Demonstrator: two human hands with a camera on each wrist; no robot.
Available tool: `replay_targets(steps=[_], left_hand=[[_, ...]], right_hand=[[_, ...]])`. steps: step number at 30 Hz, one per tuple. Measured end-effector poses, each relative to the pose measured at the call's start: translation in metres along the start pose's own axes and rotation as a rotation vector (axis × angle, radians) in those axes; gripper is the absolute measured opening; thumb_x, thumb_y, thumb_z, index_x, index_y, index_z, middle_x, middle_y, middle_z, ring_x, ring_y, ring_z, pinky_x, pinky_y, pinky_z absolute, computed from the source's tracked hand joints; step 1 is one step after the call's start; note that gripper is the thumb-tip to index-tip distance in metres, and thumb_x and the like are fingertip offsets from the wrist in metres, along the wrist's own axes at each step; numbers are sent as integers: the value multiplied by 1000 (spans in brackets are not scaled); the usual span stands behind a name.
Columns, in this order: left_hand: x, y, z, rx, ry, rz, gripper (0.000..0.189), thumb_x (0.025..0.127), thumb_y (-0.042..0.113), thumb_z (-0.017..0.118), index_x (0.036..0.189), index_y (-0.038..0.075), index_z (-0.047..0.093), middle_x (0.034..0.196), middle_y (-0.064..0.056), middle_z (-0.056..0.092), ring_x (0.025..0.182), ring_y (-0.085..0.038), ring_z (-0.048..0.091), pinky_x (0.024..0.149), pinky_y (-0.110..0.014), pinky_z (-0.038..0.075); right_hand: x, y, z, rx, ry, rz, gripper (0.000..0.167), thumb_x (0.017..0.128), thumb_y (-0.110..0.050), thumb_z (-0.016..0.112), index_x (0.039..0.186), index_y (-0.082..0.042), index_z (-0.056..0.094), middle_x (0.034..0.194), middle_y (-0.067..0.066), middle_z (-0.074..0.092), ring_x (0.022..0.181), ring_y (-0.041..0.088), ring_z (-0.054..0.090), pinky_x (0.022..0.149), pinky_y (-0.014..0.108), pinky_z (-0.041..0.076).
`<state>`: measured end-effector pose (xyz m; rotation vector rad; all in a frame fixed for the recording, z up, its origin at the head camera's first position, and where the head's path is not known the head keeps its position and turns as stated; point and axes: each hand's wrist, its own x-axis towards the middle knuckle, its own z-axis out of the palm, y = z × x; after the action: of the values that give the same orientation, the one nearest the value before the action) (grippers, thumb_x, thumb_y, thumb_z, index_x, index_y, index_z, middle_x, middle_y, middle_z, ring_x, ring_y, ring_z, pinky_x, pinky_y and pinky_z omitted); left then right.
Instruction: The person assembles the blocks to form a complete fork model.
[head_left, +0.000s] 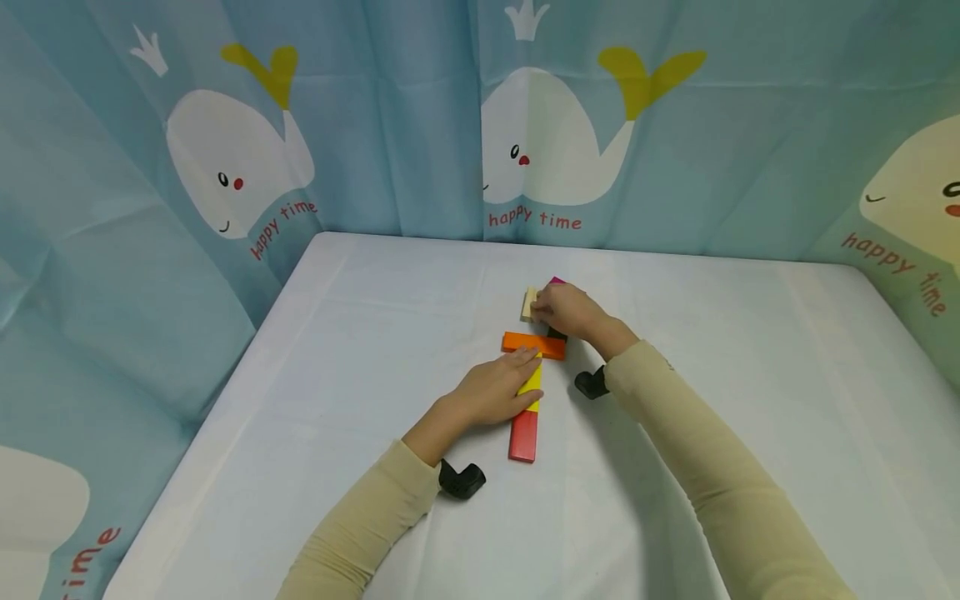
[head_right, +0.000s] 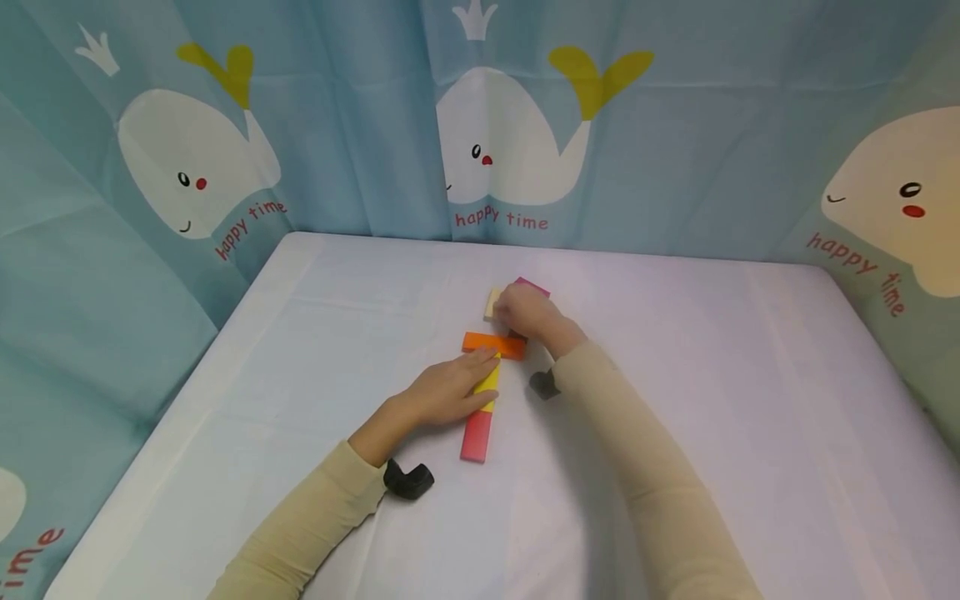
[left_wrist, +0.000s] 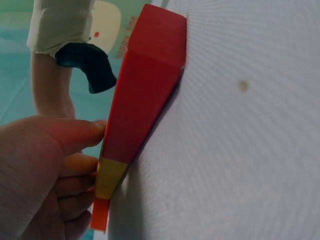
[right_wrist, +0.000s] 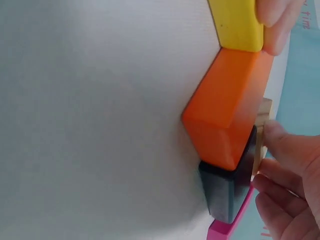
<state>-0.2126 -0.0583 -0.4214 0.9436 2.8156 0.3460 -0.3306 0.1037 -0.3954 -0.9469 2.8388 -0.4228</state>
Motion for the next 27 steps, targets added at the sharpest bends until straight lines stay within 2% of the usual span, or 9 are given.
replay_targets(steps=[4,15,27], left_hand=[[0,0,1,-3,-2,-2,57,96,41,43,142,8,36,148,-4,28,135,-15,23,106,-28,23],[0,1,0,-10,1,-5,56,96,40,43,142,8,36,148,-4,28,135,-15,23,106,-29,24],[1,1,2,-13,4,-7,56,96,40,44,142,8,36,148,-4,27,135,-15,23,106,-29,24]], right_hand=[[-1,2,1,10,-6,12,26,87,-7,63,110,3,66,109,19,62,102,31,56,94,44,41],[-4,3,2,-10,21,-35,26,85,-8,65,108,5,66,108,19,62,102,32,56,93,43,41],[-9,0,3,-12,31,-44,25,84,-7,66,106,5,67,106,18,63,100,30,57,92,41,43]])
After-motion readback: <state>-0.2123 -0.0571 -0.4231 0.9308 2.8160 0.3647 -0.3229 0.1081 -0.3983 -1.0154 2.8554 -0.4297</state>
